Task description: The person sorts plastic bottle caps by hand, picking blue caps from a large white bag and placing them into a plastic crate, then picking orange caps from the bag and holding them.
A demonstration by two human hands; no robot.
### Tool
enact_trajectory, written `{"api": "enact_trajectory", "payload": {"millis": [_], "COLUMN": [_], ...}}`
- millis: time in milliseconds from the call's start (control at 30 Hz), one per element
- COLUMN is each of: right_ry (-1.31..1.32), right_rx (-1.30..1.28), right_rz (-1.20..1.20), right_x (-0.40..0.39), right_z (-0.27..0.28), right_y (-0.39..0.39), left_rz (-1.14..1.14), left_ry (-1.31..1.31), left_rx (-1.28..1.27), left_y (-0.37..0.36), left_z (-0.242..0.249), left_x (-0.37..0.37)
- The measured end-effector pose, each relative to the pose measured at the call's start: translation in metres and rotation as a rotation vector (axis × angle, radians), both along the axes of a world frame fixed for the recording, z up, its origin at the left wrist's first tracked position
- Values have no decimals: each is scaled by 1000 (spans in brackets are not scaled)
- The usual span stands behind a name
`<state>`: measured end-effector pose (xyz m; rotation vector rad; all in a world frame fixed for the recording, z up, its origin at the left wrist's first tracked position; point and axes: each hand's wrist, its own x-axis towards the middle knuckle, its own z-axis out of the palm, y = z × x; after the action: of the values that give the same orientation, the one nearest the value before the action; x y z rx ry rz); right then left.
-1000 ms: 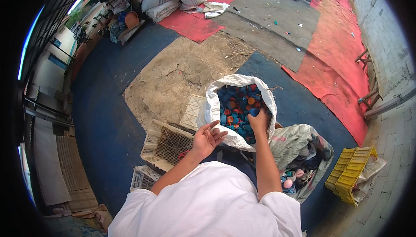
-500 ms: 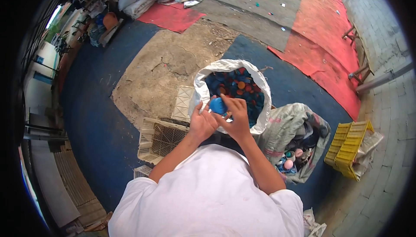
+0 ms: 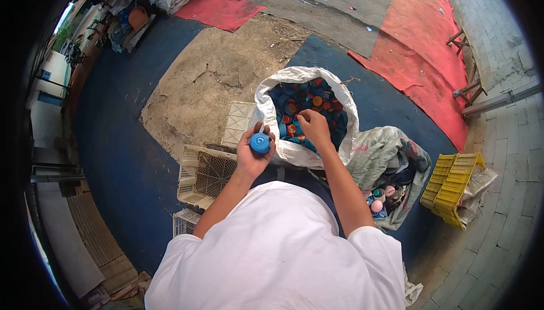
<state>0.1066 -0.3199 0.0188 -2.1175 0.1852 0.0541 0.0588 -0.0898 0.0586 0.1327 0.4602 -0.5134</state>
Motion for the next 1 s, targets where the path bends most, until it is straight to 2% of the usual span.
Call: {"api": "enact_trajectory", "payload": {"millis": [233, 333, 467, 633, 733, 867, 967, 1000], "right_ry": [189, 195, 156, 95, 50, -39, 418, 448], "right_rx": [-356, -255, -293, -236, -287, -173, 755, 984], "right_rz": [-92, -122, -85, -216, -235, -269, -388, -470], "right_x": [42, 45, 45, 45, 38, 27, 19, 6], "right_z": [-32, -43, -45, -48, -43, -62, -51, -7], "right_y": [47, 49, 45, 36, 24, -7, -34, -24], "left_rz": [21, 28, 48, 47, 30, -6, -30, -38], "left_ry": [-7, -19, -16, -16, -16, -15, -25, -31], "left_rx": [17, -1, -1, -10, 1, 25, 24, 22], "left_y": [8, 12, 16, 17, 15, 8, 3, 1], "left_z": [4, 3, 4, 3, 2, 4, 6, 6], "left_x": [-5, -7, -7, -4, -3, 1, 3, 3]}}
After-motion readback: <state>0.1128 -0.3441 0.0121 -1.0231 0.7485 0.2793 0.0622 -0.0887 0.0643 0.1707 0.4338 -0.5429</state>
